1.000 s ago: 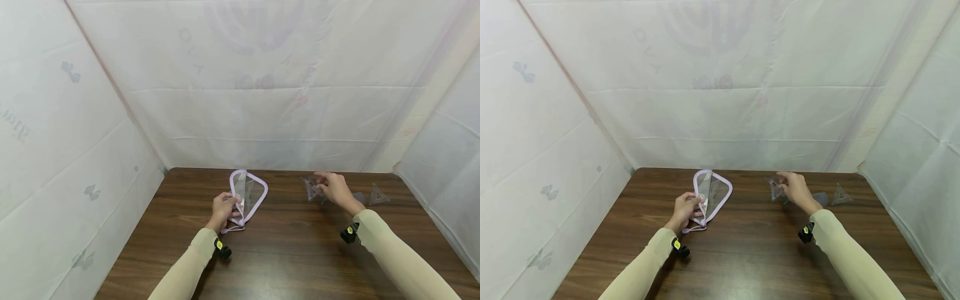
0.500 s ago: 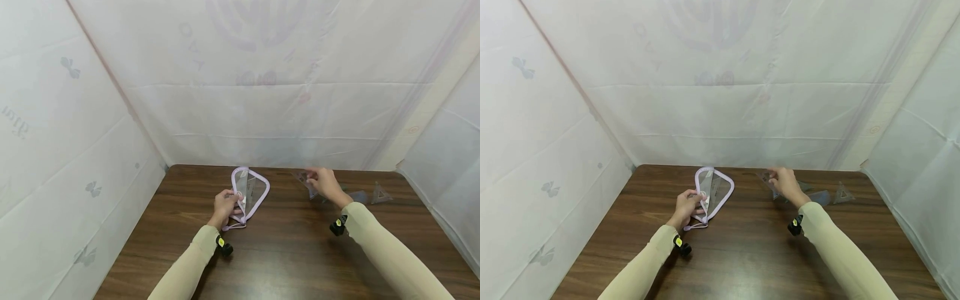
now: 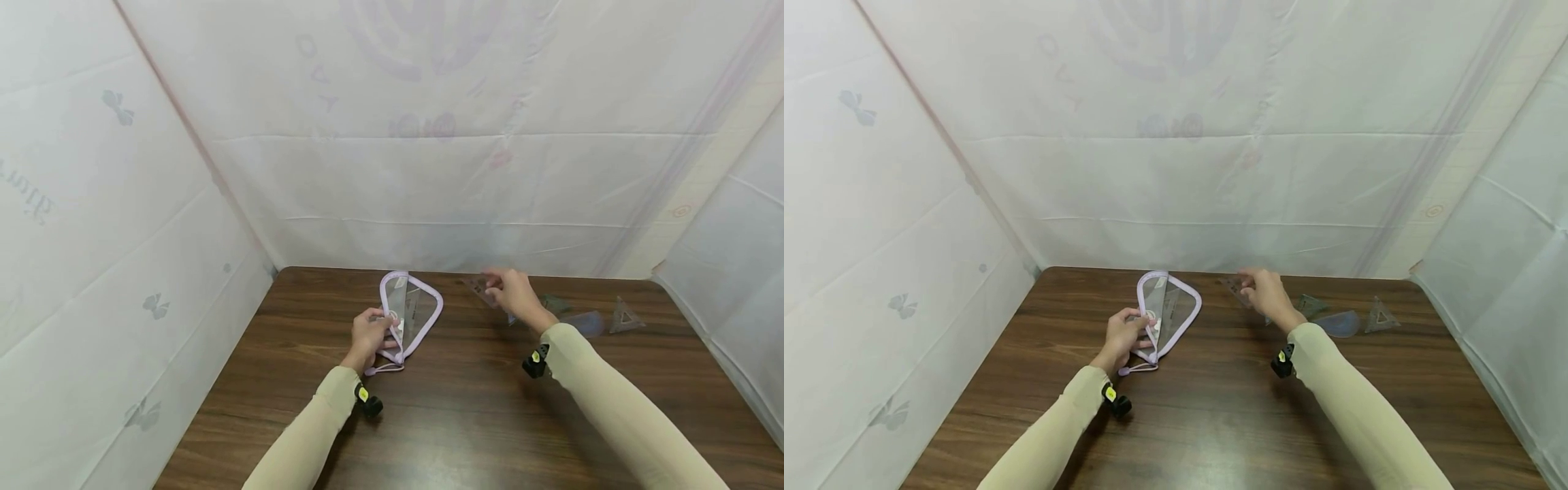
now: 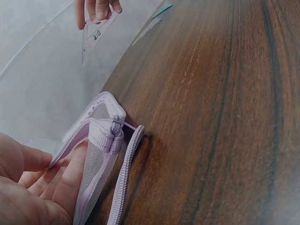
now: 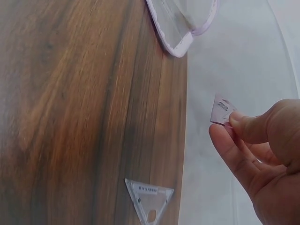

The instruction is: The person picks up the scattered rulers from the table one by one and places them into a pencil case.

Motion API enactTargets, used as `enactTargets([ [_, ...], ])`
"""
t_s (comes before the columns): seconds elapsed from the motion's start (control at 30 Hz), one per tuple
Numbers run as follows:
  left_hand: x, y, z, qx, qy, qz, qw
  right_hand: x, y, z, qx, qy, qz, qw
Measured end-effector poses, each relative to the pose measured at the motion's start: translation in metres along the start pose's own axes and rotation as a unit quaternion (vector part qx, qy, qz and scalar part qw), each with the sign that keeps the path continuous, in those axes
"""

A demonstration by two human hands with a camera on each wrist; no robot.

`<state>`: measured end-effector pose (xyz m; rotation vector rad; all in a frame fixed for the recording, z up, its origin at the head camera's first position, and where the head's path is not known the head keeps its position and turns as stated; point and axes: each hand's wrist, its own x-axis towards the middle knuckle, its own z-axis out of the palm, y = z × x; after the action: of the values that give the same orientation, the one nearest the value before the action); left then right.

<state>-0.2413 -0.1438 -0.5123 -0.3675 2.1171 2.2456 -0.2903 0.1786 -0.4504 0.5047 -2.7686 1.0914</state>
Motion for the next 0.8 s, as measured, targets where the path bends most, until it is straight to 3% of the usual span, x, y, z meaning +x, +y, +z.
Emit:
enactTargets([
  [0.8, 0.003, -0.001, 0.0, 0.01, 0.004, -0.007, 0.9999, 0.015, -0.018, 0.027, 0.035, 0.002, 0.011, 0.9993],
])
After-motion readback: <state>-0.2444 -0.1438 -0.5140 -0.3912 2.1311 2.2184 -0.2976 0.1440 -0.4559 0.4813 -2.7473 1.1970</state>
